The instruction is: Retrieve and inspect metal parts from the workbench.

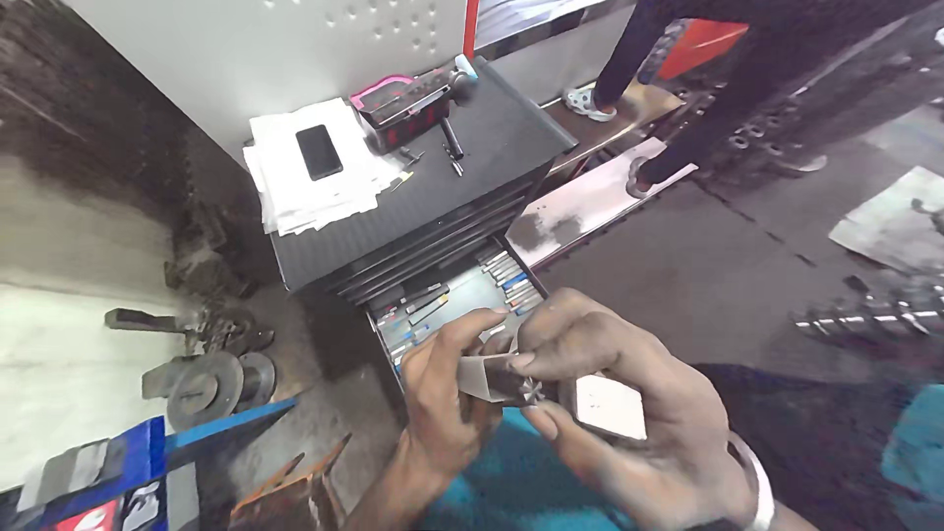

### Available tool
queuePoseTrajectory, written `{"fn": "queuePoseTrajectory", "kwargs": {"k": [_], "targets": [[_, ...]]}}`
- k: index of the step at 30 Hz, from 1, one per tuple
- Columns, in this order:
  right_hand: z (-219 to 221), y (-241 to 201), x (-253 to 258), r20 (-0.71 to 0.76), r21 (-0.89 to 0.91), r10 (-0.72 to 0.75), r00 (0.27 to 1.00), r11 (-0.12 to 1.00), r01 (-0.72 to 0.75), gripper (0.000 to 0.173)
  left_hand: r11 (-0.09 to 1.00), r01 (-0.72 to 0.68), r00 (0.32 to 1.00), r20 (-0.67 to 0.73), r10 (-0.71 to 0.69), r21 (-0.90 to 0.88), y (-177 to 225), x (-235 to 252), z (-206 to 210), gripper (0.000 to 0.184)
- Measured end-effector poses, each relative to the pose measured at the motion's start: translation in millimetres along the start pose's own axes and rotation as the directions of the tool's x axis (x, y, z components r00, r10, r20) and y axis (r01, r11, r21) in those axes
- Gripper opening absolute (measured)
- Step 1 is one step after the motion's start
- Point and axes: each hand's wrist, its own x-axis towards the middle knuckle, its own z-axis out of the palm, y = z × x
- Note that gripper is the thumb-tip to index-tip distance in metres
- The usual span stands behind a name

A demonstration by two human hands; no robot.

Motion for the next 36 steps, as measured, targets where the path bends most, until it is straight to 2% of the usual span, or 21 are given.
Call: {"fn": "queuePoseTrajectory", "kwargs": {"k": [5,10,18,22,29,36], "targets": [[0.8,0.0,0.1,0.018,-0.005,0.003,1.000,1.000,-0.002,0.023,1.000,0.004,1.000,-0.011,-0.003,0.007,1.1,0.9,-2.4,0.026],[0.8,-1.1,0.7,0.011,0.075,0.023,1.000,0.997,-0.024,0.023,0.999,0.000,1.000,-0.027,0.001,0.043,1.5,0.9,-2.1,0.026],[-0.7,-4.0,-1.8,0.041,0.234,0.138,0.990,0.962,-0.144,0.022,0.946,-0.067,0.983,-0.139,0.117,0.318,-5.5,0.4,-2.4,0.020],[5.8,-5.7,-6.5,0.027,0.326,0.201,0.979,0.924,-0.199,0.019,0.913,-0.090,0.974,-0.156,0.164,0.399,-8.1,0.9,-4.3,0.019],[10.7,-8.9,-10.6,0.006,0.324,0.240,0.971,0.918,-0.229,0.018,0.901,-0.082,0.971,-0.168,0.168,0.425,-8.9,0.4,-6.0,0.017],[12.1,-9.1,-11.6,0.011,0.339,0.225,0.974,0.916,-0.215,0.021,0.929,-0.068,0.971,-0.191,0.146,0.363,-10.1,0.4,-5.2,0.017]]}}
